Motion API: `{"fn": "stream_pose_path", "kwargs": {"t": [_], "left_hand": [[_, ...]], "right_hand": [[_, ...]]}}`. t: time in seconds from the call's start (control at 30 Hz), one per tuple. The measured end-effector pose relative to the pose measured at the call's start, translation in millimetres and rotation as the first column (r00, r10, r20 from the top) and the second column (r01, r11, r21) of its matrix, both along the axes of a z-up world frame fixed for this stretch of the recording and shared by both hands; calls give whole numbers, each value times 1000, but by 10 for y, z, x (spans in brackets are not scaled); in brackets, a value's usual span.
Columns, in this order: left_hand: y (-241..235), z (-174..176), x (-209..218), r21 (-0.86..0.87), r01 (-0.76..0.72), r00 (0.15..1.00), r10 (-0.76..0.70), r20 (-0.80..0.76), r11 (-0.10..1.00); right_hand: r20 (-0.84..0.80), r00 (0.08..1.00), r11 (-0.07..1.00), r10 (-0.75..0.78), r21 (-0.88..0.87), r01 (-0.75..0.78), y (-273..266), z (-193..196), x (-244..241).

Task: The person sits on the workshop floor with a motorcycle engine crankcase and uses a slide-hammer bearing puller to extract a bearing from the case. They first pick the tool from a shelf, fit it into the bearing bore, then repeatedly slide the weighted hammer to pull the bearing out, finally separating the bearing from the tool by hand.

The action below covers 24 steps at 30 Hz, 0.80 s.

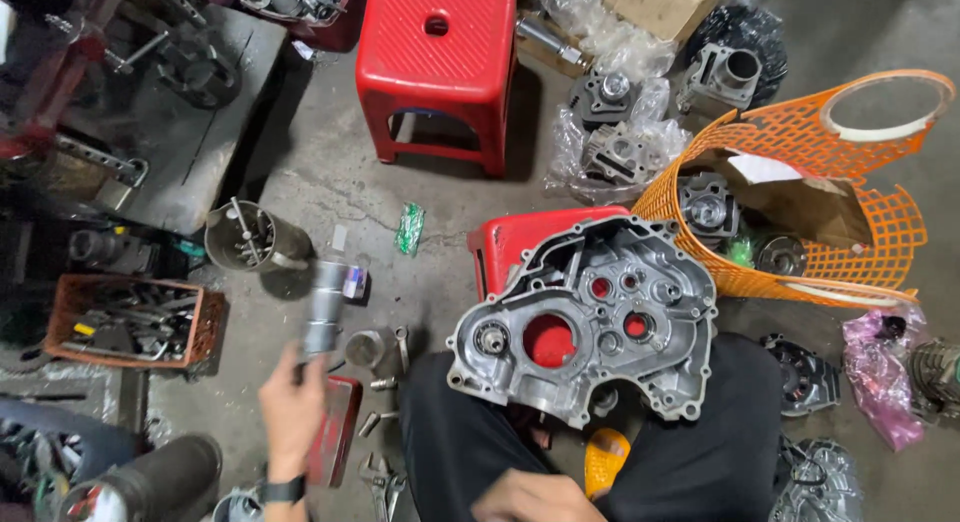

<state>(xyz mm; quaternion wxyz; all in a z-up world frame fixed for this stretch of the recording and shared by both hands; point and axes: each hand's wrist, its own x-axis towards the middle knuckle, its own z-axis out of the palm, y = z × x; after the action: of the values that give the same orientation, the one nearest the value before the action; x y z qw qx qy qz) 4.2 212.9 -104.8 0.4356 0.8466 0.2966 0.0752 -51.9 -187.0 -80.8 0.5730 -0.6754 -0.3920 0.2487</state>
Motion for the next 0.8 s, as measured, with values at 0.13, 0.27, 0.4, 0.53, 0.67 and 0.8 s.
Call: {"fn": "stream_pose_path", "kwargs": {"t": [0.13,0.27,0.4,0.53,0.67,0.8], "left_hand": [[-163,961,-242,-366,-18,966,110,232,930],[-649,1462,-196,-396,69,848,155,507,916],[-1166,1745,101,-636,278,719,283,635,720],[-1744,1469,407,-789,383,784,282,553,480],[-1833,1719,704,86,420,618,-355,702,903],[-1953,1791,830,-47,533,549,-303,779,845]], "right_hand": [[1,990,989,-139,-49,139,773,1021,527],[39,995,996,-89,34,87,1011,1495,697],[115,990,997,-82,25,80,991,1917,1042],[444,880,950,-167,-167,265,699,1725,1443],[387,918,991,-83,-67,118,450,1702,1894],[457,886,995,-75,-26,98,301,1425,1973]]}}
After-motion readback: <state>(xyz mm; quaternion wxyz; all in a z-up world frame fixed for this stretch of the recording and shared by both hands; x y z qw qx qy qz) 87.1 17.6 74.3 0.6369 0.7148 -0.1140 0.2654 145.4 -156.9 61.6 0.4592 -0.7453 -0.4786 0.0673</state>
